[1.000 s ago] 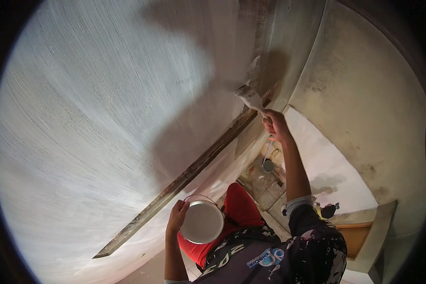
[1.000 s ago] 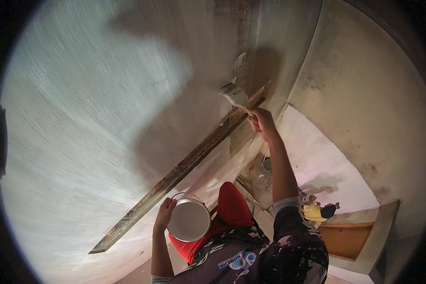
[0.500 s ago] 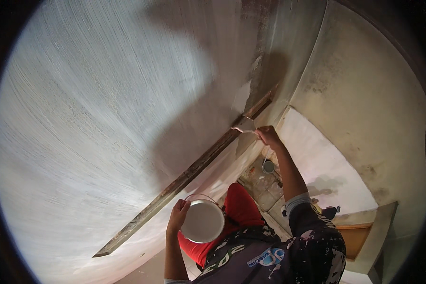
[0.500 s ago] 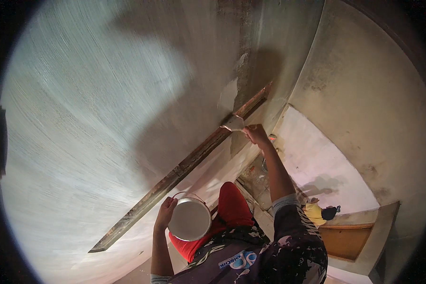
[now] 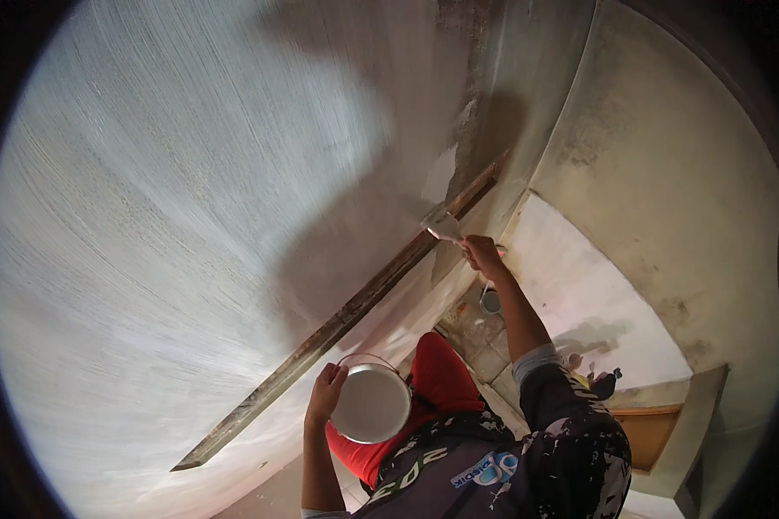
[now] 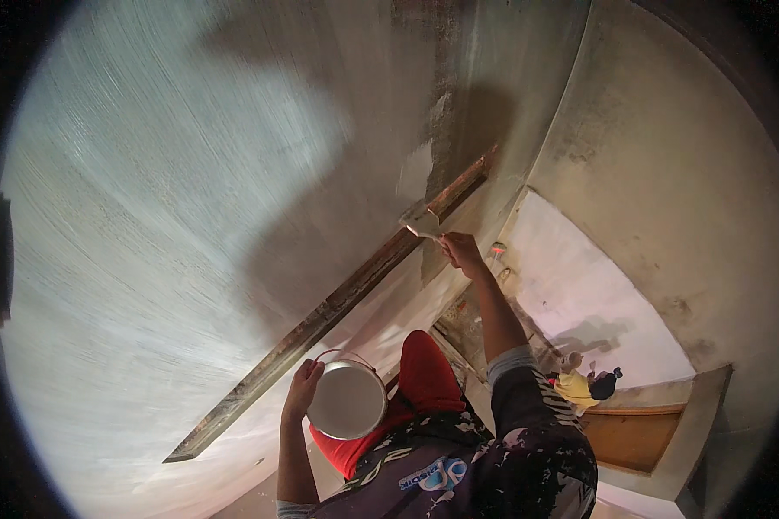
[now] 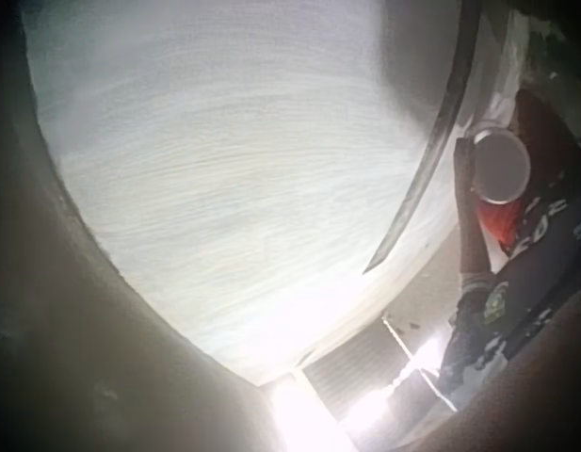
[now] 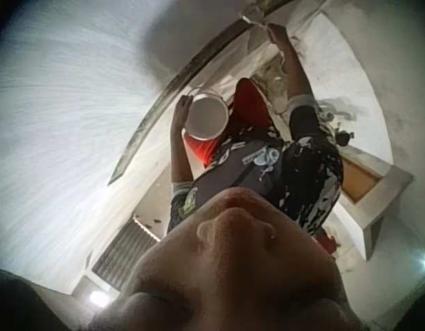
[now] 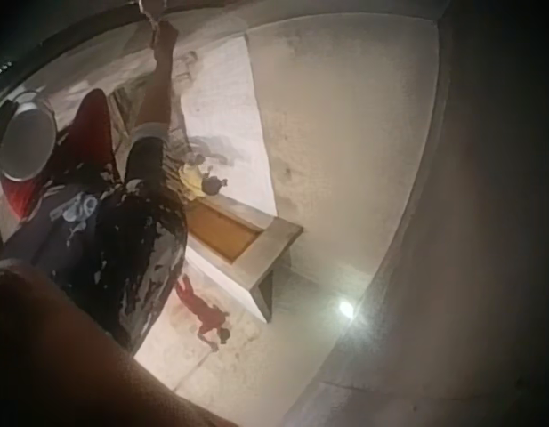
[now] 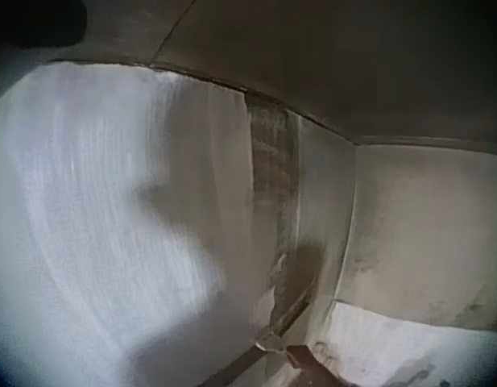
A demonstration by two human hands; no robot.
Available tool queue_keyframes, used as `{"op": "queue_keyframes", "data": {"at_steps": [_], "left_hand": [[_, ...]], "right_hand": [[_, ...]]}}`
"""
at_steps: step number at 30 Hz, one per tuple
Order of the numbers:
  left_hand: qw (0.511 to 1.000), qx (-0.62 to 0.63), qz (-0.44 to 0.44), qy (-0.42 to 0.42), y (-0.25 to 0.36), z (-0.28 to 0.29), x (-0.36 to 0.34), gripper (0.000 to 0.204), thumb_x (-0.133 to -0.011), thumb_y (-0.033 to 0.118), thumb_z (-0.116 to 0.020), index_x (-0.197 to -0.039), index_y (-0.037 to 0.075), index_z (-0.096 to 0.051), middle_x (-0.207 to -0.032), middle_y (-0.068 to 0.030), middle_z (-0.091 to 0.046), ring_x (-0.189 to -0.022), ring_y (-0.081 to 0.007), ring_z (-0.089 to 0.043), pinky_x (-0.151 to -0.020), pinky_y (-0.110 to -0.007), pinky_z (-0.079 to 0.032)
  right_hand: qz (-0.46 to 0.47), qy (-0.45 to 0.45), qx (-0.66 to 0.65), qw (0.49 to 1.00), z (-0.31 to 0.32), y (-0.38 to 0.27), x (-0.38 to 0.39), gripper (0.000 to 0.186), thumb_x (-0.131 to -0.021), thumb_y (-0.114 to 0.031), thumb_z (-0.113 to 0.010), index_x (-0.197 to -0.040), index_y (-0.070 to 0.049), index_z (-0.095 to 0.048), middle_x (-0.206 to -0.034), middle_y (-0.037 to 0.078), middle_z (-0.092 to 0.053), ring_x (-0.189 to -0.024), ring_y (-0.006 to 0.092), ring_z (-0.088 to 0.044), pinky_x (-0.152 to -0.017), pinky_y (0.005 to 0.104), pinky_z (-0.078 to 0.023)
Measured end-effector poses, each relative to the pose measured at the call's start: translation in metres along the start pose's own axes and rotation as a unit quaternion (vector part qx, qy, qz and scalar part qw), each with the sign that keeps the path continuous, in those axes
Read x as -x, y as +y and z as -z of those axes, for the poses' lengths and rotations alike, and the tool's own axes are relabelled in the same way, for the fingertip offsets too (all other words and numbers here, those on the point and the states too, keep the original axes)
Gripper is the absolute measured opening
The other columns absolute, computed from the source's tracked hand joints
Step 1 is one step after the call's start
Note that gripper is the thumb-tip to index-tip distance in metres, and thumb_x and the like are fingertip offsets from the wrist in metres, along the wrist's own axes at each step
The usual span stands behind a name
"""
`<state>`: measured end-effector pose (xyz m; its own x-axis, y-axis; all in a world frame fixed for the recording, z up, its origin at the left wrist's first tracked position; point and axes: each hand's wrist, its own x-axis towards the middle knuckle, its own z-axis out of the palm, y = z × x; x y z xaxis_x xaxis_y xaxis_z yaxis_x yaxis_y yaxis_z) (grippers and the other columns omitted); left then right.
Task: Painting a ceiling with white paint using a brush while holding a paint bucket.
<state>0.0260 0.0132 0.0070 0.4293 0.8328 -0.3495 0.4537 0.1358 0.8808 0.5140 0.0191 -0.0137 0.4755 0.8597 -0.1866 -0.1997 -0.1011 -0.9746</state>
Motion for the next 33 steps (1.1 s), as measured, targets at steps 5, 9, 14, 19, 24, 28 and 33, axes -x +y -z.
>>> {"op": "queue_keyframes", "data": {"at_steps": [5,9,14,19,24,28,33], "left_hand": [[1.0,-0.011,0.003,0.002,0.001,0.002,0.002,0.034,-0.096,0.036,-0.059,-0.091,0.003,-0.057,-0.077,0.0008,-0.053,-0.073,-0.0106,-0.048,-0.069,-0.028,-0.042],[1.0,0.018,0.001,0.005,0.0,0.002,0.005,0.033,-0.097,0.035,-0.059,-0.091,0.003,-0.057,-0.077,0.0014,-0.053,-0.074,-0.0094,-0.047,-0.068,-0.027,-0.042],[0.999,0.032,0.015,-0.011,0.022,-0.001,0.013,0.033,-0.098,0.035,-0.056,-0.085,0.005,-0.053,-0.076,0.0043,-0.045,-0.072,-0.0082,-0.041,-0.065,-0.026,-0.037],[1.0,0.021,0.006,0.0,0.004,0.003,0.007,0.033,-0.097,0.035,-0.057,-0.088,0.004,-0.054,-0.077,0.0025,-0.049,-0.073,-0.0088,-0.044,-0.067,-0.027,-0.04],[1.0,0.001,0.005,-0.013,0.013,-0.001,0.005,0.033,-0.097,0.035,-0.058,-0.09,0.002,-0.055,-0.08,0.0005,-0.054,-0.075,-0.0096,-0.047,-0.07,-0.027,-0.042],[1.0,0.02,0.003,0.001,-0.001,0.003,0.005,0.035,-0.096,0.036,-0.059,-0.09,0.002,-0.056,-0.079,-0.0001,-0.054,-0.075,-0.0101,-0.048,-0.07,-0.027,-0.042],[1.0,0.019,0.004,-0.007,0.002,-0.002,0.004,0.035,-0.095,0.037,-0.06,-0.09,0.002,-0.057,-0.078,-0.0006,-0.054,-0.075,-0.0105,-0.048,-0.07,-0.028,-0.042]], "right_hand": [[0.002,0.021,0.116,0.993,0.009,-0.004,0.002,0.024,-0.093,-0.022,-0.06,-0.072,-0.011,-0.059,-0.053,-0.005,-0.044,-0.04,0.0032,-0.032,-0.036,0.0219,-0.021],[0.012,0.041,0.148,0.988,0.015,-0.028,0.014,0.023,-0.092,-0.021,-0.058,-0.071,-0.011,-0.057,-0.053,-0.005,-0.043,-0.039,0.003,-0.03,-0.036,0.0228,-0.02],[0.004,0.007,0.038,0.999,0.013,-0.046,0.019,0.023,-0.091,-0.025,-0.056,-0.075,-0.01,-0.056,-0.054,-0.006,-0.037,-0.039,0.0043,-0.028,-0.037,0.0236,-0.021],[0.002,0.007,0.034,0.999,-0.002,0.004,-0.006,0.023,-0.091,-0.024,-0.058,-0.075,-0.008,-0.061,-0.053,-0.004,-0.041,-0.041,0.0041,-0.031,-0.038,0.024,-0.021],[0.04,0.016,0.148,0.988,0.019,0.026,-0.005,0.027,-0.092,-0.027,-0.061,-0.073,-0.007,-0.063,-0.054,-0.003,-0.046,-0.041,0.003,-0.033,-0.038,0.0241,-0.021],[-0.002,0.019,0.155,0.988,0.011,0.002,0.019,0.031,-0.093,-0.027,-0.059,-0.068,-0.009,-0.058,-0.053,-0.004,-0.043,-0.042,0.0028,-0.032,-0.038,0.0233,-0.021],[0.027,0.014,0.051,0.998,0.014,-0.015,0.02,0.036,-0.093,-0.029,-0.058,-0.062,-0.014,-0.048,-0.052,-0.006,-0.037,-0.041,0.0028,-0.03,-0.037,0.0228,-0.019]]}}
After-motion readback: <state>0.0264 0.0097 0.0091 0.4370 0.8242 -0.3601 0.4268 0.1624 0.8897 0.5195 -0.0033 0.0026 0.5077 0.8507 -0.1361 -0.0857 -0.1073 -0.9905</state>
